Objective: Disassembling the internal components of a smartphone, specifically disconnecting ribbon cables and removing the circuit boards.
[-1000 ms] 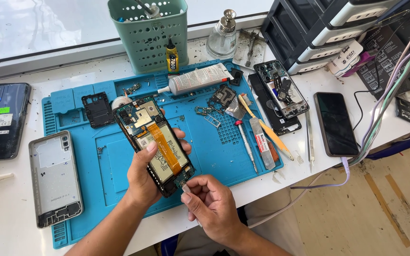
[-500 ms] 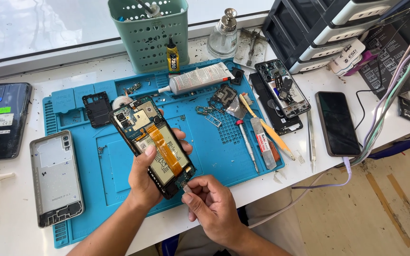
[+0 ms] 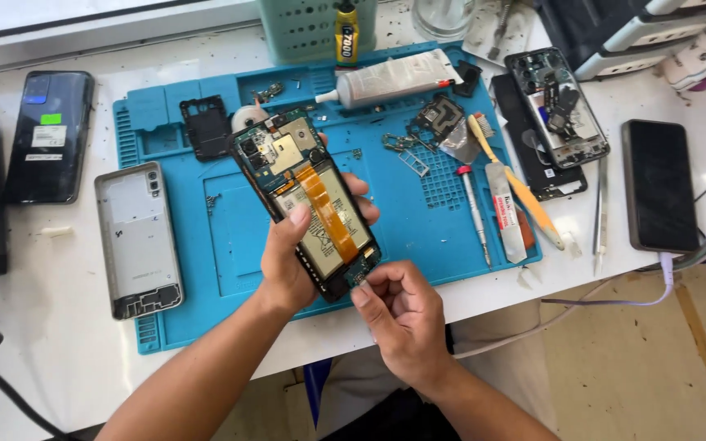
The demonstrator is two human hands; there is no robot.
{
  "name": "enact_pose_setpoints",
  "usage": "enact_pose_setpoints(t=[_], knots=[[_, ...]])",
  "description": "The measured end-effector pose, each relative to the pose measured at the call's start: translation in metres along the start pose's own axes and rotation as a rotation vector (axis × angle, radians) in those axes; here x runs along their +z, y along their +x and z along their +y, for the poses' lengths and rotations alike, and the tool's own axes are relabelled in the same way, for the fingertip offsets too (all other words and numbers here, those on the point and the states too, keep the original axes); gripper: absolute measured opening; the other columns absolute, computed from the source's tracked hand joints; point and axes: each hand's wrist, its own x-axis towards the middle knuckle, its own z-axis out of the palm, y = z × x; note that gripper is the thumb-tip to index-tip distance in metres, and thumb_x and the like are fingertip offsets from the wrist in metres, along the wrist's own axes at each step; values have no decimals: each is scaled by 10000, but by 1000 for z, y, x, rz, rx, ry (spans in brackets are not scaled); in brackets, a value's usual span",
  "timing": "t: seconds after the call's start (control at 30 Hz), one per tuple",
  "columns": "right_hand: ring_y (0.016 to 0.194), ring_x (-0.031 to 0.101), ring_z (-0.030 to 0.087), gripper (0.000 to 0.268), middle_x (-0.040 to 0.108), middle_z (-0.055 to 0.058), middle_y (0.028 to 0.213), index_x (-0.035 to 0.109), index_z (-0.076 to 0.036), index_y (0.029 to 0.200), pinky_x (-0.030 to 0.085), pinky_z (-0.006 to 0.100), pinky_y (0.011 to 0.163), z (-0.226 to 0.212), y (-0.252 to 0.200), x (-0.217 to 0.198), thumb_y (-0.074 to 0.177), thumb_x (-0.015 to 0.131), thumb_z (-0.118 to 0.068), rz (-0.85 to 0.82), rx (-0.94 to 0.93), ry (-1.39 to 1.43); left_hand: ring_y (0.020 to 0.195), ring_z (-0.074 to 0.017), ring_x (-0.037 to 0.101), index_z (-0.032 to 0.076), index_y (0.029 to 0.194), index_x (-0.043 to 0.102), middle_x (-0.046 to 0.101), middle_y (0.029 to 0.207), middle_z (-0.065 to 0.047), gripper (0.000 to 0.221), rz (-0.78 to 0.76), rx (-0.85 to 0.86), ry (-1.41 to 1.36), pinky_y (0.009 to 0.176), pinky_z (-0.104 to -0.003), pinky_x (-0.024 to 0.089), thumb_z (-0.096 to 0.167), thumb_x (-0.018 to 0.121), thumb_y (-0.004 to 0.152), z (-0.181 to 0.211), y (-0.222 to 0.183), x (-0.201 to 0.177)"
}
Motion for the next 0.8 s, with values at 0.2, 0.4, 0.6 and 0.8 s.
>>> enact_pose_setpoints(t=[0.2, 0.4, 0.6, 0.8], knots=[[591, 476, 88, 186, 536, 6, 723, 582, -58, 985, 415, 243, 495, 3, -2, -1, 988, 654, -230, 9, -8, -29, 1100, -271, 685, 155, 1555, 366, 619, 1291, -138, 711, -32, 13, 12, 867, -389, 588, 517, 639, 1008, -6, -2, -2], [563, 434, 85, 172, 488, -4, 689, 559, -60, 980, 380, 244, 476, 1, -3, -1, 1009, 600, -224, 32, -47, -72, 1085, -275, 691, 186, 1619, 268, 614, 1295, -133, 809, -18, 65, 73, 851, -408, 598, 524, 658, 996, -7, -3, 1], [666, 462, 94, 183, 505, -4, 765, 558, -66, 984, 419, 251, 581, 4, -3, -1, 995, 612, -240, 36, -55, -100, 1087, -289, 692, 178, 1597, 293, 615, 1294, -141, 764, -14, 50, 37, 856, -414, 603, 471, 672, 1003, -9, -4, 1], [557, 396, 81, 231, 432, -28, 668, 494, -70, 1010, 355, 278, 504, -1, 1, 0, 1020, 511, -301, -45, -42, -261, 1107, -261, 672, 131, 1454, 457, 608, 1316, -114, 577, -27, 80, 31, 831, -368, 598, 497, 623, 1040, -13, -4, -5]])
